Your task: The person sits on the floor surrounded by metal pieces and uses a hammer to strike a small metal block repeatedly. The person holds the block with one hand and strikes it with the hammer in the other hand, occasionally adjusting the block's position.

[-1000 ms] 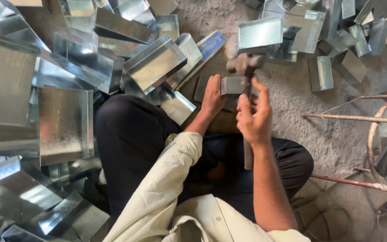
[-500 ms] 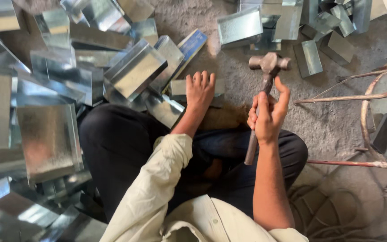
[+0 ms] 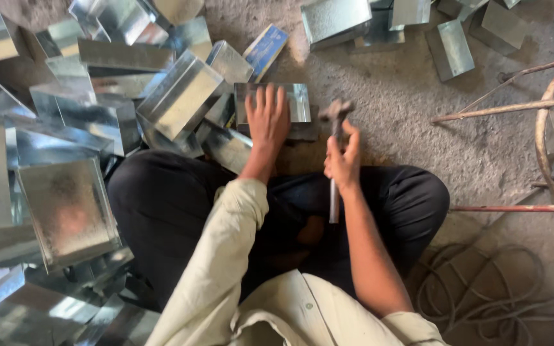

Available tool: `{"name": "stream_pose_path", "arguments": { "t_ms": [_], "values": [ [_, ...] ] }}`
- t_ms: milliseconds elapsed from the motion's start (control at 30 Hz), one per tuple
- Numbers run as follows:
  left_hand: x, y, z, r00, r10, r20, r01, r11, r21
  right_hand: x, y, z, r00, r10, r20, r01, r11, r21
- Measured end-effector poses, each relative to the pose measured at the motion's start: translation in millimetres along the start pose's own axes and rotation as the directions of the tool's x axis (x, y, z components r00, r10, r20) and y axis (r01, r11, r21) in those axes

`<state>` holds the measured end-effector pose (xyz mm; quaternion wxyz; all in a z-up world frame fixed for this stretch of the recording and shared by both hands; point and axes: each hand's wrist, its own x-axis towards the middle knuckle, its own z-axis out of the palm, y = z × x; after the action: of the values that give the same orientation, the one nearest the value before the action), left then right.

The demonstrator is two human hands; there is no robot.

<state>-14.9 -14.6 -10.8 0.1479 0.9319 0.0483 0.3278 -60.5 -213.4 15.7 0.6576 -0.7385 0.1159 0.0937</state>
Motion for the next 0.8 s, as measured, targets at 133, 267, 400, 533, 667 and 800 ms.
{"name": "stream_pose_path", "arguments": {
  "t_ms": [133, 267, 400, 533, 667, 800],
  "values": [
    [-41, 10, -5, 0.946, 0.025, 0.322, 0.008, 0.995, -0.1, -5, 13, 5, 0.999, -0.025, 0.025, 0.027, 0.998, -0.054],
    [-55, 6, 11, 0.955, 0.107, 0.276, -0.094, 0.994, -0.058, -22, -27, 1, 0.984, -0.173, 0.051, 0.172, 0.985, 0.011],
    [-57, 1, 29, 0.969, 0.113, 0.221, -0.115, 0.993, -0.002, -39, -64, 1, 0.908, -0.408, 0.096, 0.403, 0.913, 0.068],
    [-65, 2, 34, 0.978, 0.122, 0.166, -0.132, 0.99, 0.048, -28, -53, 10, 0.747, -0.659, 0.085, 0.661, 0.724, -0.195],
    [-66, -1, 36, 0.973, 0.143, 0.184, -0.157, 0.986, 0.064, -10, -39, 8, 0.422, -0.848, 0.322, 0.724, 0.101, -0.682],
    [-64, -4, 42, 0.98, 0.157, 0.122, -0.17, 0.981, 0.097, -23, -29, 3, 0.966, -0.253, 0.058, 0.259, 0.93, -0.261]
  ]
}}
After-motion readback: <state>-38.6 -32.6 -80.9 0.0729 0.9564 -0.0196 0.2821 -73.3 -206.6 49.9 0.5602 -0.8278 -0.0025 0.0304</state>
